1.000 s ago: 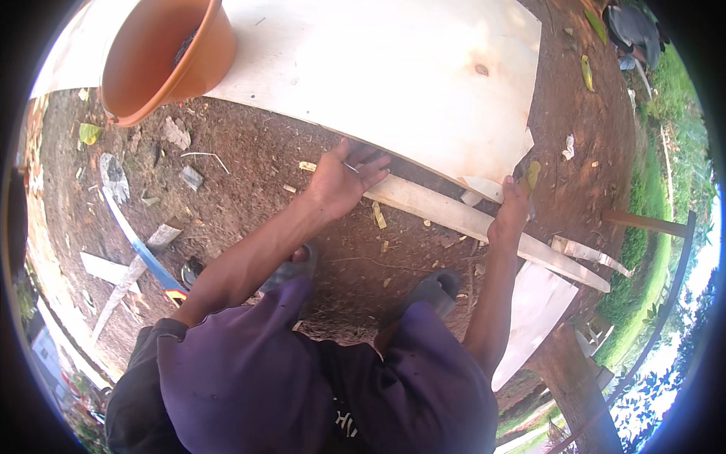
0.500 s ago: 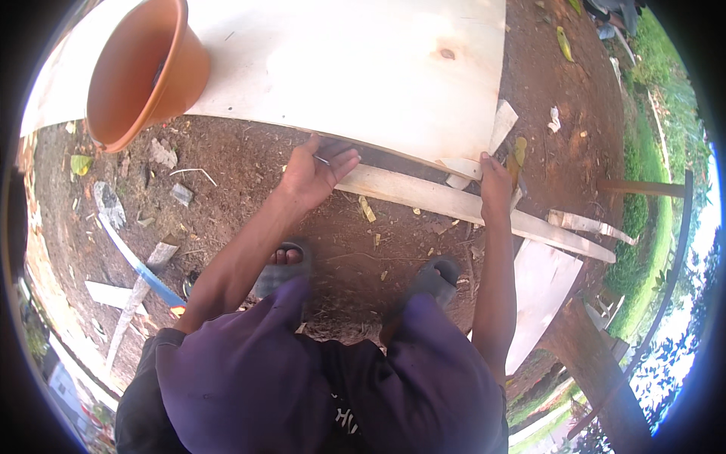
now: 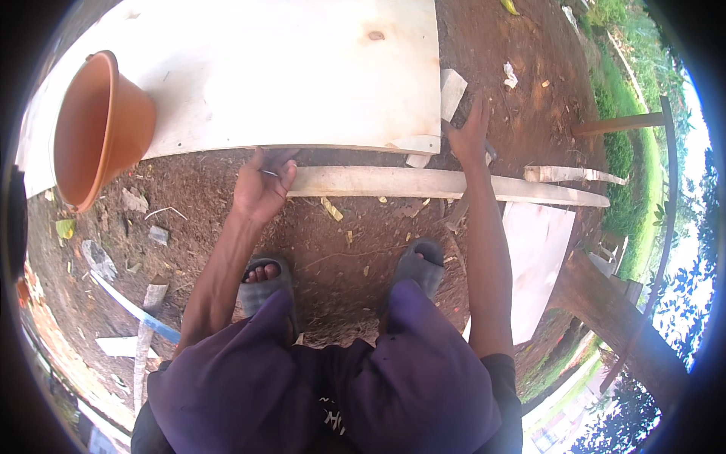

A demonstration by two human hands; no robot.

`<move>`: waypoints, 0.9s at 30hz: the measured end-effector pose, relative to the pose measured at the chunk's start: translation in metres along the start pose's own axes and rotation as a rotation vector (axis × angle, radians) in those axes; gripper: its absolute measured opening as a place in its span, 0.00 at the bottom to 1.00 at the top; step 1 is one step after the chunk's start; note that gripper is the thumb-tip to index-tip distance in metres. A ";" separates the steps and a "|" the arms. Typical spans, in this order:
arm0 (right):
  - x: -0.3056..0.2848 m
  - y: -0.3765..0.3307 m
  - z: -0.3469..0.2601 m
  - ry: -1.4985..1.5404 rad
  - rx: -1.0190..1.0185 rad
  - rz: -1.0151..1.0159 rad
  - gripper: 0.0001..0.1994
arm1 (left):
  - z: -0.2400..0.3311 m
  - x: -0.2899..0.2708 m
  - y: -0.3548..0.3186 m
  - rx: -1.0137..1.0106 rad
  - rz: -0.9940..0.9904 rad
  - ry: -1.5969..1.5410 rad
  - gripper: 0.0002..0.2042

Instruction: The person assembles a wooden frame by positioning thin wooden strips along the edges of a large plywood sheet and securing them with nails and a hammer. The person repeatedly picks nails from a bucket, places them, and hammers them into the wood to attach the strips.

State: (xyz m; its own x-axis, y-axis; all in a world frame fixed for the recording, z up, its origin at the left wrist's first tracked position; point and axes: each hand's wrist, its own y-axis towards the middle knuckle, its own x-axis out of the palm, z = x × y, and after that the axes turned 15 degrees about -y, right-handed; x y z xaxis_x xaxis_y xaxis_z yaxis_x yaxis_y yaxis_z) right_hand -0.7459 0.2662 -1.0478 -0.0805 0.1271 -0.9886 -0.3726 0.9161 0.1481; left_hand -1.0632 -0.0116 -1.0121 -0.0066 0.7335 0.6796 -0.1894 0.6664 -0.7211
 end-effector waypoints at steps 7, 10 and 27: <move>-0.015 0.055 -0.011 0.325 -0.023 -0.381 0.49 | 0.006 0.000 -0.005 0.016 0.063 -0.005 0.19; -0.036 0.058 -0.020 0.647 0.129 -0.573 0.39 | 0.003 0.003 -0.006 -0.004 0.039 0.011 0.20; 0.000 0.074 -0.025 0.565 0.411 -0.525 0.23 | 0.010 0.009 -0.021 -0.035 -0.107 0.065 0.22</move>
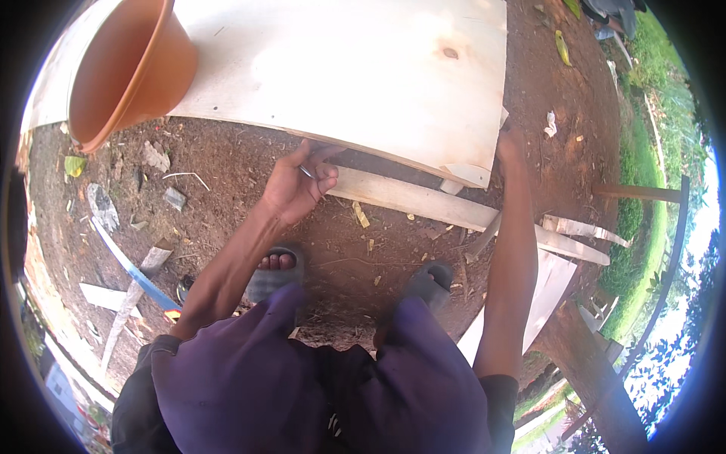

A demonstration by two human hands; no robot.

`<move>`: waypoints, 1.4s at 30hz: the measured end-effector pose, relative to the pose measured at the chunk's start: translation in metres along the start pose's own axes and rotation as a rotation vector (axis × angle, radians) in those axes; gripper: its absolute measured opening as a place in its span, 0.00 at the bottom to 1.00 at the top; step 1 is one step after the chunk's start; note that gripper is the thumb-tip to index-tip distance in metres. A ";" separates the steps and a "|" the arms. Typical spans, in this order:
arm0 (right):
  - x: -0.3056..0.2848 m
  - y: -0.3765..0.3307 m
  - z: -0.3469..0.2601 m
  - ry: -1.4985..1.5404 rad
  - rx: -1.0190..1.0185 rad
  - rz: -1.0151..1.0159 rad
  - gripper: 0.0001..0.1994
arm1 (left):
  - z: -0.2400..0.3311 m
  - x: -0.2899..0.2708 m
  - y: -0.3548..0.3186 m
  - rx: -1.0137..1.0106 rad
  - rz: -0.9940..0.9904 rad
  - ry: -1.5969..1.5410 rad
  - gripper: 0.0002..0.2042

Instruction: The person assembles a wooden frame by positioning thin wooden strips along the edges of a large plywood sheet and securing them with nails and a hammer. The person repeatedly picks nails from a bucket, places them, and hammers them into the wood to attach the strips.

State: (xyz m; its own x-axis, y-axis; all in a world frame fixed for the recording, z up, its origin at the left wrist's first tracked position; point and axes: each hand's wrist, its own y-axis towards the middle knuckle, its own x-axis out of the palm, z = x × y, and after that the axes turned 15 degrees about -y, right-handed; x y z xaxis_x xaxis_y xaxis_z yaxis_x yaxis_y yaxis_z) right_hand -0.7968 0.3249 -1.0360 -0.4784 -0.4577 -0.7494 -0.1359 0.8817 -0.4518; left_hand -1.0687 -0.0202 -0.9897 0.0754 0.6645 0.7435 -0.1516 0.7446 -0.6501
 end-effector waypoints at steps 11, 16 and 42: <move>-0.102 -0.086 -0.015 0.445 0.056 0.686 0.37 | 0.004 0.005 -0.009 0.005 0.017 0.010 0.21; -0.132 -0.189 0.001 0.543 0.103 0.712 0.35 | 0.003 0.007 -0.009 0.008 0.011 0.019 0.21; 0.126 -0.248 -0.066 0.765 0.073 -0.268 0.26 | 0.002 0.010 -0.015 0.009 -0.063 -0.063 0.20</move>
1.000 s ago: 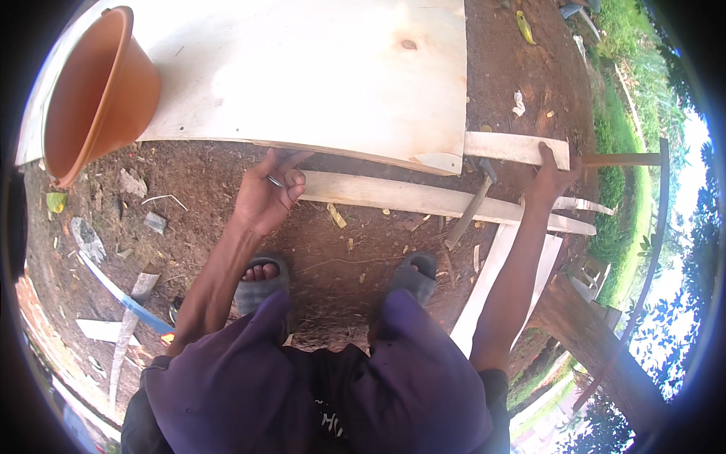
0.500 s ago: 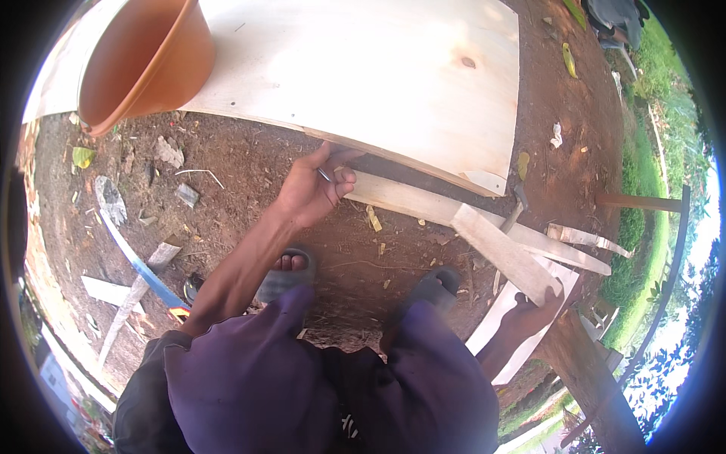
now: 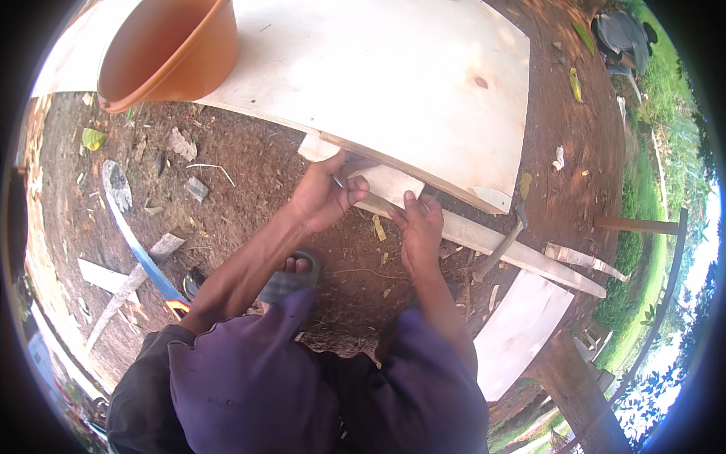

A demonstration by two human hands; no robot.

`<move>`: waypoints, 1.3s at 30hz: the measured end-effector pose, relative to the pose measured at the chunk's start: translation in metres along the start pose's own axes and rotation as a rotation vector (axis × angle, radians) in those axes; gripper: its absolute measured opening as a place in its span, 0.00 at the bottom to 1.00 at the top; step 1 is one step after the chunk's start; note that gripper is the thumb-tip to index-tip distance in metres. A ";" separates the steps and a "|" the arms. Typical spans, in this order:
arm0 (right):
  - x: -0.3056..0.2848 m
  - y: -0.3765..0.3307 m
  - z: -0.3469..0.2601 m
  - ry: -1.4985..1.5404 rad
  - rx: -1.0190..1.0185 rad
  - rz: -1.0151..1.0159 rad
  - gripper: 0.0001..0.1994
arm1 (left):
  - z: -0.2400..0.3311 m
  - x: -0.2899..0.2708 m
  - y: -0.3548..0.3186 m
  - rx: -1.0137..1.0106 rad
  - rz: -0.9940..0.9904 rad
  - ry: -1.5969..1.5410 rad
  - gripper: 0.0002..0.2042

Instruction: The person assembles a wooden frame by positioning thin wooden strips along the edges of a large plywood sheet and securing them with nails and a hammer. The person repeatedly picks nails from a bucket, places them, and hammers them into the wood to attach the strips.

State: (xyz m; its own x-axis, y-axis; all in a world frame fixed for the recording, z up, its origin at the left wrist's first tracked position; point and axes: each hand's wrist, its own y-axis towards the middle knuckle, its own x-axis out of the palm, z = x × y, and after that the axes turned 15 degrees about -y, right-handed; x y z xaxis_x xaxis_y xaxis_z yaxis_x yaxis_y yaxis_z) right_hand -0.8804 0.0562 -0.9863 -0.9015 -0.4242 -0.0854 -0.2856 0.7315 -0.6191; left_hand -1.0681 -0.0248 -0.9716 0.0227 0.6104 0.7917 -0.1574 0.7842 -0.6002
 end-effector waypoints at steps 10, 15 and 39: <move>0.043 0.028 0.000 -0.104 0.020 -0.102 0.17 | -0.001 -0.004 0.002 -0.022 -0.013 -0.022 0.20; 0.052 0.044 0.004 0.065 0.052 -0.139 0.14 | -0.002 -0.002 0.002 -0.022 0.005 -0.004 0.21; -0.015 -0.006 -0.032 -0.138 0.090 -0.064 0.13 | 0.015 0.015 -0.024 -0.140 0.072 -0.060 0.26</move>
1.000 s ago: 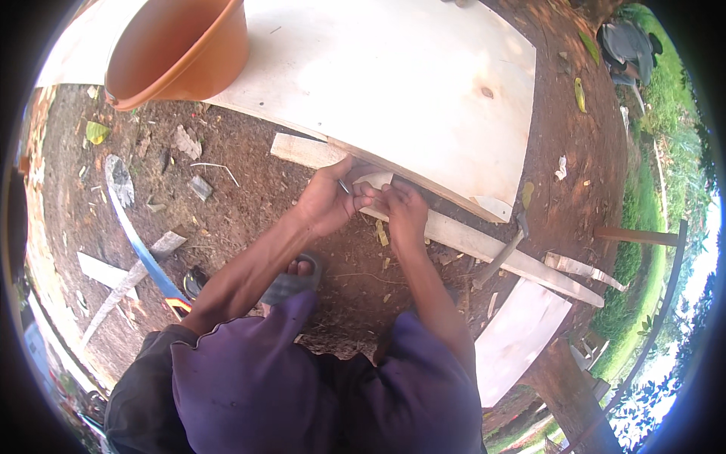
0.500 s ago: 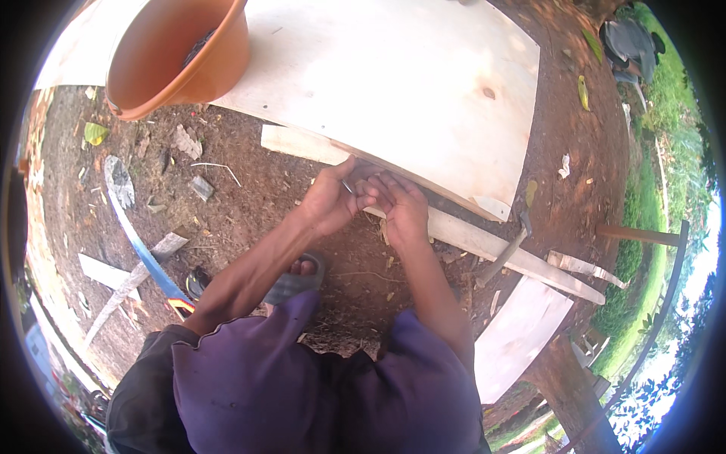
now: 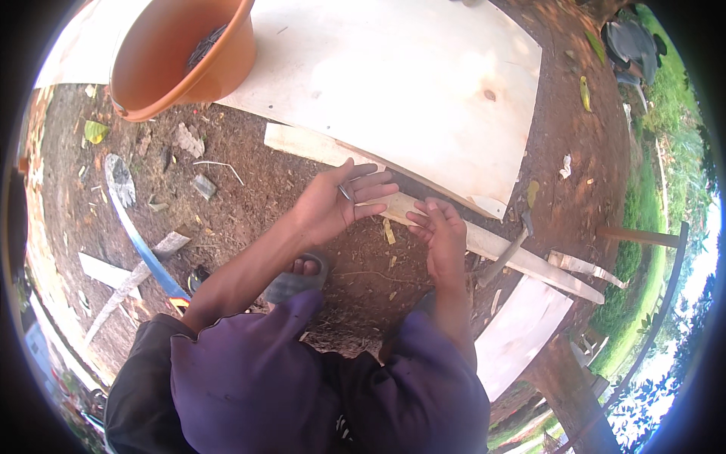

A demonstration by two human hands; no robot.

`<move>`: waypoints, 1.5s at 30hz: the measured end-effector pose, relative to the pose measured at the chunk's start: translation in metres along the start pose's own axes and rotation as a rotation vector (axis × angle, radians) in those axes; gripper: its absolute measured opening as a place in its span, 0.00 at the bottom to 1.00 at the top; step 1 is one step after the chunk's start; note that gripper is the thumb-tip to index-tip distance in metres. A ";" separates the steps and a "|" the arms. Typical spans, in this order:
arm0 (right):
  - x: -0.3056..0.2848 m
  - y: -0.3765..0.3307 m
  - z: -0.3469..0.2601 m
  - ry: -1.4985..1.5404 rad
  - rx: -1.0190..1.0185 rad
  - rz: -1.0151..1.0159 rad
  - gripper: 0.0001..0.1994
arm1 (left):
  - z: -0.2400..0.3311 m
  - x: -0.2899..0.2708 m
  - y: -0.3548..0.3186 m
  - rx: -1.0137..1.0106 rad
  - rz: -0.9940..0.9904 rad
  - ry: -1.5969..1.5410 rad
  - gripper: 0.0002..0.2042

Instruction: The person assembles a wooden frame by positioning thin wooden strips along the edges of a large plywood sheet and securing them with nails and a hammer. The person repeatedly picks nails from a bucket, places them, and hammers them into the wood to attach the strips.

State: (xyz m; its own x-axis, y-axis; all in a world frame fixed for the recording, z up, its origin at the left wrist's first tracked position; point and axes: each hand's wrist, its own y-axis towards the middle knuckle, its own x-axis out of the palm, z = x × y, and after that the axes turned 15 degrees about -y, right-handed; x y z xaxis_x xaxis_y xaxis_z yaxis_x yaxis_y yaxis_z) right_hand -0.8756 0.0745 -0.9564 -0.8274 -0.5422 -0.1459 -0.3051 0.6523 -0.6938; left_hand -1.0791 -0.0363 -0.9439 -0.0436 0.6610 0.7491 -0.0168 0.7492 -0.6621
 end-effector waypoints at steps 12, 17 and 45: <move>0.053 -0.044 0.022 -0.666 -0.495 -0.302 0.12 | -0.040 -0.022 -0.017 0.050 0.067 0.544 0.25; 0.044 -0.046 0.036 -0.577 -0.426 -0.150 0.09 | -0.052 -0.026 -0.015 0.075 -0.015 0.661 0.19; -0.106 -0.035 0.072 -1.222 -0.455 0.993 0.26 | 0.015 -0.060 -0.015 0.540 0.146 1.041 0.08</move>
State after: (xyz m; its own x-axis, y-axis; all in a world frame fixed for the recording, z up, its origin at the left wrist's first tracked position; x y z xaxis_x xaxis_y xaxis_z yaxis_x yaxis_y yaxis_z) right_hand -0.7433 0.0709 -0.9680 0.0025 0.2322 -0.9727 -0.2006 0.9530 0.2270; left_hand -1.0917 -0.0872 -0.9792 0.7508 0.6416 0.1568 -0.5101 0.7141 -0.4794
